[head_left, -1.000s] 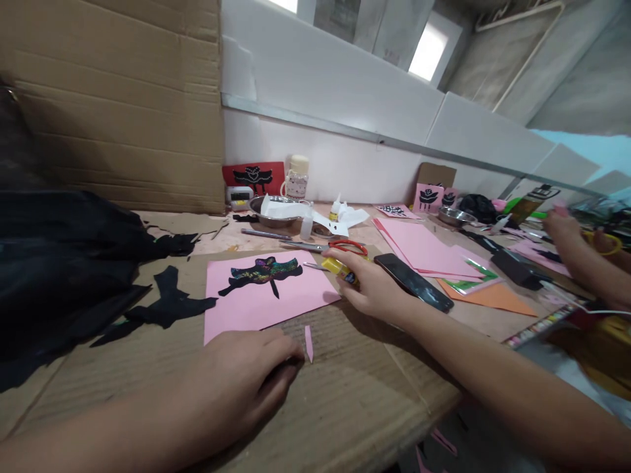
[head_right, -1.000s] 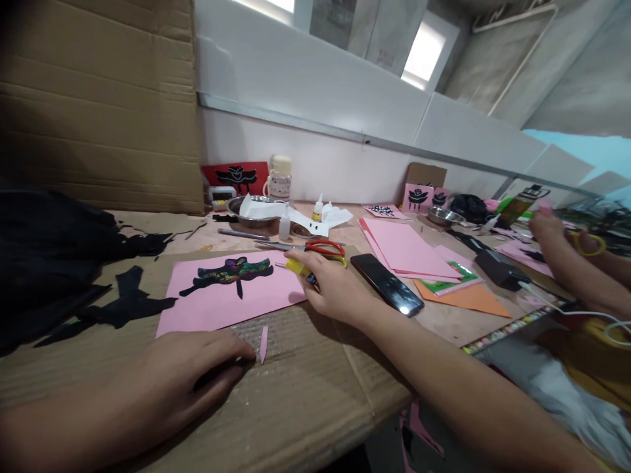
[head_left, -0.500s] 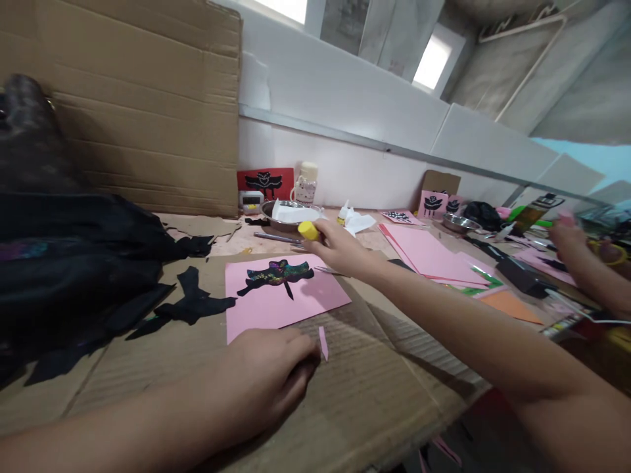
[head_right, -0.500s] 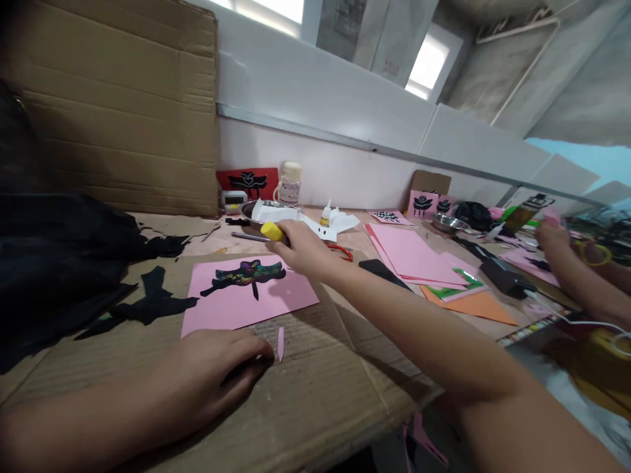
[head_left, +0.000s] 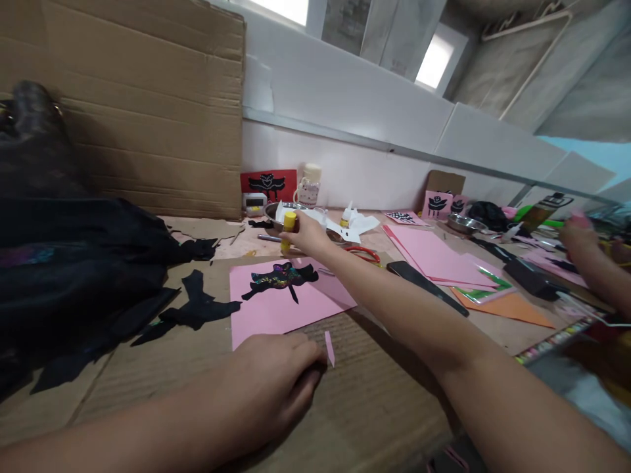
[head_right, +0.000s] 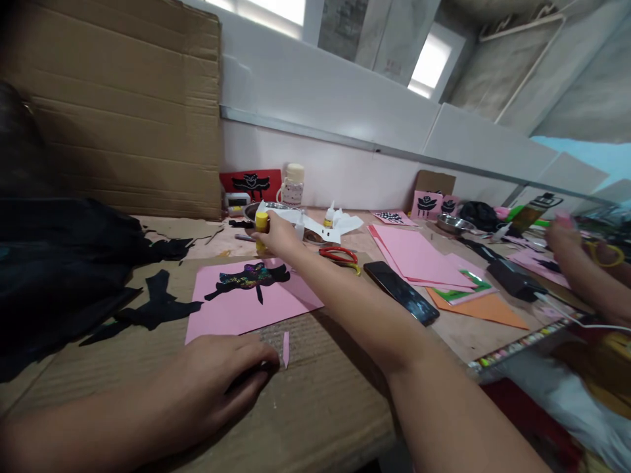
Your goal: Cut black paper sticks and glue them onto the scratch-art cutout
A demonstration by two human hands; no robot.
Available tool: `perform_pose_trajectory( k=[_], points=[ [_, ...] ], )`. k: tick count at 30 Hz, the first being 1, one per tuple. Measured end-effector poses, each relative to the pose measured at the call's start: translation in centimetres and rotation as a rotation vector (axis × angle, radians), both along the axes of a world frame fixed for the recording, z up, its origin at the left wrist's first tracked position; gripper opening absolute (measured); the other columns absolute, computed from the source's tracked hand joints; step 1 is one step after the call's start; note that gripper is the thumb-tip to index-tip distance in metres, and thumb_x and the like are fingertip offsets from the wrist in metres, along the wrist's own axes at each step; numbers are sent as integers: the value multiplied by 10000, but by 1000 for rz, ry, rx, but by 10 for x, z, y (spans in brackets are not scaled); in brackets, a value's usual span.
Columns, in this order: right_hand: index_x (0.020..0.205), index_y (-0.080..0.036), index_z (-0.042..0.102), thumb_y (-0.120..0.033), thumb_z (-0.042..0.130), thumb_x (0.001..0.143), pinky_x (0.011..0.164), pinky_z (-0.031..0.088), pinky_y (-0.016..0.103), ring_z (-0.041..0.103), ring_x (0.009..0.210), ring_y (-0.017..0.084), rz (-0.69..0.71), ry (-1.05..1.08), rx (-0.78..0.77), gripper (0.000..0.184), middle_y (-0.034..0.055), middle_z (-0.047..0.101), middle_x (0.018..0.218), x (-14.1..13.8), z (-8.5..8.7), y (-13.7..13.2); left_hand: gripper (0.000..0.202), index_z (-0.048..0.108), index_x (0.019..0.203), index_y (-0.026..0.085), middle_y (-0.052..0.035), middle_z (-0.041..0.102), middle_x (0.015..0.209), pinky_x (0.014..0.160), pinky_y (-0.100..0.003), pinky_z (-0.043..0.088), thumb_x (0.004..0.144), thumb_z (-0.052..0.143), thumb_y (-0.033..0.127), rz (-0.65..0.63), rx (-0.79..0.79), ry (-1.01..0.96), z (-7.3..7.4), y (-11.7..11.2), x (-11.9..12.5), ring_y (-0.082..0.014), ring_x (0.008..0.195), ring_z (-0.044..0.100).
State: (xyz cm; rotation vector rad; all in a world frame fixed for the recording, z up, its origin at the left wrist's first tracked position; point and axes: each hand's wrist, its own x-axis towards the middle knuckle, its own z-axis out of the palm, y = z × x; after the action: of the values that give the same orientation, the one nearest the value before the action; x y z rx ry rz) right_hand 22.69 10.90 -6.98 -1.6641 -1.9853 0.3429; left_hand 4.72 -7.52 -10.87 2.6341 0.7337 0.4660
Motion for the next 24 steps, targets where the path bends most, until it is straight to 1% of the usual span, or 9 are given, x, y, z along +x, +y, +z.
perform_pose_trajectory(
  k=[5,8,10,12,14,16,18,20,24],
  points=[
    [1387,-184,688,-380,760,1074,941,668,469,762,1097,266,8,-2,-7,377,112,746,1320,-2,-2,-3,283,760,1111,261,-31,847,992,727,-344,561,1004,506,194,-15,6,-59,-2,-1,0,-245,818,798],
    [1497,-198,614,-362,821,1028,933,650,421,773,1068,267,53,3,41,538,132,785,1278,8,8,-17,282,757,1114,267,-21,848,989,721,-336,553,998,513,187,-20,15,-77,-3,-1,0,-239,820,798],
    [1542,-206,573,-300,808,1034,960,620,371,771,1104,249,93,-9,88,568,132,795,1301,21,18,-35,278,753,1117,273,-12,847,992,718,-333,547,992,521,182,-17,20,-80,-4,-1,-1,-237,825,798],
    [1452,-189,646,-216,747,1058,968,590,353,761,1125,238,108,-55,129,408,129,800,1293,41,26,-57,271,746,1112,283,-1,842,986,709,-328,540,996,521,187,-15,23,-88,-6,-1,-1,-231,818,794],
    [1192,-186,776,-191,737,1048,889,574,353,771,1021,246,121,-135,115,149,106,838,1147,62,29,-81,258,736,1096,287,5,834,973,694,-327,533,1005,511,201,-1,25,-90,-6,-1,-2,-225,799,785],
    [1051,-192,810,-187,770,1016,821,556,347,773,938,252,133,-215,78,54,96,853,1064,82,25,-99,246,725,1049,273,0,819,932,677,-327,530,1015,489,216,30,27,-84,-5,-1,-3,-224,773,773],
    [1028,-187,823,-197,803,989,816,549,359,772,944,276,136,-281,59,45,116,853,1075,97,14,-110,257,714,976,254,-12,794,865,644,-331,522,1027,463,234,78,44,-54,-3,-1,-4,-227,724,751],
    [1050,-177,828,-182,822,972,882,550,384,765,1016,301,145,-324,55,79,137,846,1116,103,2,-113,295,718,937,242,-23,779,830,620,-337,517,1045,444,248,105,71,-10,1,0,-4,-232,696,738],
    [1024,-159,807,-114,767,994,981,523,398,741,1098,302,171,-342,63,67,148,834,1126,101,-11,-107,325,783,1070,243,-36,820,929,661,-349,549,1091,459,269,80,139,16,6,1,-4,-244,767,781]
  ],
)
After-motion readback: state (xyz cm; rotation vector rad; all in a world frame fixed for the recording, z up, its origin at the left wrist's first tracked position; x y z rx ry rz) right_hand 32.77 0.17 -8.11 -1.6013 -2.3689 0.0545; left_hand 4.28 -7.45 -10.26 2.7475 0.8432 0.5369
